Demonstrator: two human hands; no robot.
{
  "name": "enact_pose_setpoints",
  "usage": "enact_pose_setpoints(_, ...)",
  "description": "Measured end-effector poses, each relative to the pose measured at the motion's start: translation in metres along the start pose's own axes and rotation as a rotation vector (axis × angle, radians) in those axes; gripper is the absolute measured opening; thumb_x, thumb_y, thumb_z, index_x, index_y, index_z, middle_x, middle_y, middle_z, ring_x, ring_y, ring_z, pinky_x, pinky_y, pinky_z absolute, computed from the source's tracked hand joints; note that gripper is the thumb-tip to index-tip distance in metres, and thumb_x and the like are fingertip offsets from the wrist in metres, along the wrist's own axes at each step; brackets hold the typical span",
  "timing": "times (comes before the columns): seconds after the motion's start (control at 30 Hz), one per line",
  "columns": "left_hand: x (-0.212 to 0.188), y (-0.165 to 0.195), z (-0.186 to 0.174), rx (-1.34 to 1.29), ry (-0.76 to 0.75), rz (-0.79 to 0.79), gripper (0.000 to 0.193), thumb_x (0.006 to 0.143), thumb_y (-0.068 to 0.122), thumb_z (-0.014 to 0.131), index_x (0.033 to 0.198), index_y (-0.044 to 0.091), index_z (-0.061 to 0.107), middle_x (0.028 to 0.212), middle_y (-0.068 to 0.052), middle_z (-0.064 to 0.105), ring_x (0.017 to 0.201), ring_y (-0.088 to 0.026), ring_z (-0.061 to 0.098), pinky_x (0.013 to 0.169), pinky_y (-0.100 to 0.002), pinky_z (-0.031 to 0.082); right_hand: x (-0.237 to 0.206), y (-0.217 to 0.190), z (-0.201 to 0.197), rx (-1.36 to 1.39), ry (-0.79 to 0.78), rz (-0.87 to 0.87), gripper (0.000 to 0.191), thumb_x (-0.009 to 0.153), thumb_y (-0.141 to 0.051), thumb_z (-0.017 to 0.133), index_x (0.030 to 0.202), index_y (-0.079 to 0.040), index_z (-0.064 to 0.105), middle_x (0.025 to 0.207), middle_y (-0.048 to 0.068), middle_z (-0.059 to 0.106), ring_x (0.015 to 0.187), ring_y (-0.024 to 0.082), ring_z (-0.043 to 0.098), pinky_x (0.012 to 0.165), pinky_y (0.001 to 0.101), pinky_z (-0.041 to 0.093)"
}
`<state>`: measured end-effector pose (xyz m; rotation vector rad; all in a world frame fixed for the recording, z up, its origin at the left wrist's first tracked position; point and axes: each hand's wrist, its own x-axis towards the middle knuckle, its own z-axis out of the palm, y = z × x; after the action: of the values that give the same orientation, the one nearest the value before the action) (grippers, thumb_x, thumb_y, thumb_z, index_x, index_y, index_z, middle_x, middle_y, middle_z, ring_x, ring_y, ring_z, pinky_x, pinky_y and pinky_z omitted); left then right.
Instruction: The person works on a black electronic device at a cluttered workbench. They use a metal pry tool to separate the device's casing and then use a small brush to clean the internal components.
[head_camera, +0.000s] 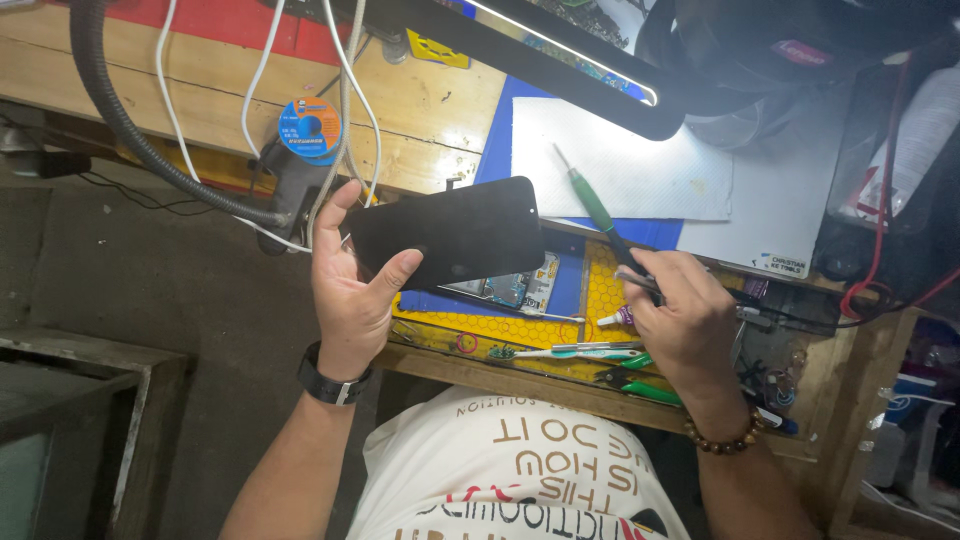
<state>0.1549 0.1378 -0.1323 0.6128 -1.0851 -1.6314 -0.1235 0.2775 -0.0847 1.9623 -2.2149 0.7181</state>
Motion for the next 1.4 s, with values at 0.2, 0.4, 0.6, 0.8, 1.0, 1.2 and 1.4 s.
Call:
enact_pose_setpoints(0.2,-0.003,0.001,-0.008,0.035,0.076,0.005,0.071,0.091,-0.005,0.079,0.152,-0.001,0.041,0.144,-0.010,0.050,0.129,-0.015,0.056,0.114,-0.031,0.050,-0.008,0.042,-0.046,-0.077,-0.083,0.047,0.014,0.102,-0.012,0.078,0.113,-0.006,0.073,0.096,0.008,0.073,0.070,0.014,0.066,0.060,0.0276,0.052)
enact_pose_setpoints(0.4,-0.006,-0.006,-0.015,-0.006,0.093,-0.030,0.067,0.095,-0.007,0.079,0.153,-0.002,0.044,0.129,-0.008,0.061,0.117,-0.014,0.062,0.109,-0.029,0.053,-0.030,0.092,-0.141,-0.248,-0.214,-0.040,0.019,0.101,-0.013,0.077,0.117,-0.006,0.070,0.099,0.009,0.072,0.077,0.017,0.067,0.065,0.0297,0.053)
enact_pose_setpoints(0.6,-0.005,-0.012,-0.008,-0.060,0.055,-0.056,0.062,0.096,-0.008,0.079,0.149,-0.002,0.046,0.129,-0.009,0.064,0.117,-0.015,0.065,0.109,-0.030,0.055,-0.022,0.084,-0.161,-0.254,-0.307,-0.041,0.020,0.099,-0.011,0.073,0.118,-0.005,0.068,0.100,0.011,0.070,0.081,0.020,0.068,0.068,0.0319,0.055)
enact_pose_setpoints(0.8,-0.006,-0.011,-0.009,-0.044,0.045,-0.041,0.061,0.097,-0.008,0.077,0.149,-0.001,0.047,0.131,-0.011,0.064,0.117,-0.016,0.066,0.106,-0.031,0.057,-0.002,0.086,-0.170,-0.257,-0.318,-0.091,0.023,0.097,-0.008,0.069,0.119,-0.003,0.067,0.101,0.012,0.069,0.085,0.023,0.068,0.071,0.0341,0.057)
enact_pose_setpoints(1.0,-0.008,-0.011,-0.015,-0.038,0.068,-0.032,0.064,0.095,-0.007,0.078,0.151,-0.001,0.047,0.129,-0.009,0.064,0.112,-0.014,0.066,0.107,-0.031,0.057,0.036,0.081,-0.111,-0.346,-0.279,-0.281,0.025,0.095,-0.005,0.065,0.120,-0.002,0.065,0.103,0.013,0.067,0.089,0.026,0.069,0.074,0.0363,0.058)
enact_pose_setpoints(1.2,-0.003,-0.002,-0.020,0.009,0.080,-0.045,0.063,0.093,-0.004,0.078,0.148,0.001,0.048,0.128,-0.008,0.064,0.115,-0.014,0.065,0.106,-0.030,0.056,0.076,0.054,-0.033,-0.122,-0.193,-0.364,0.023,0.093,-0.007,0.073,0.115,-0.007,0.066,0.103,0.011,0.064,0.092,0.031,0.066,0.079,0.0406,0.054)
enact_pose_setpoints(1.4,0.005,0.003,-0.021,0.011,0.073,-0.052,0.062,0.093,-0.003,0.078,0.147,0.001,0.048,0.125,-0.008,0.065,0.113,-0.014,0.066,0.104,-0.030,0.057,0.079,0.032,-0.013,-0.086,-0.152,-0.282,0.019,0.092,-0.006,0.074,0.110,-0.006,0.067,0.103,0.010,0.064,0.085,0.031,0.068,0.074,0.0409,0.055)
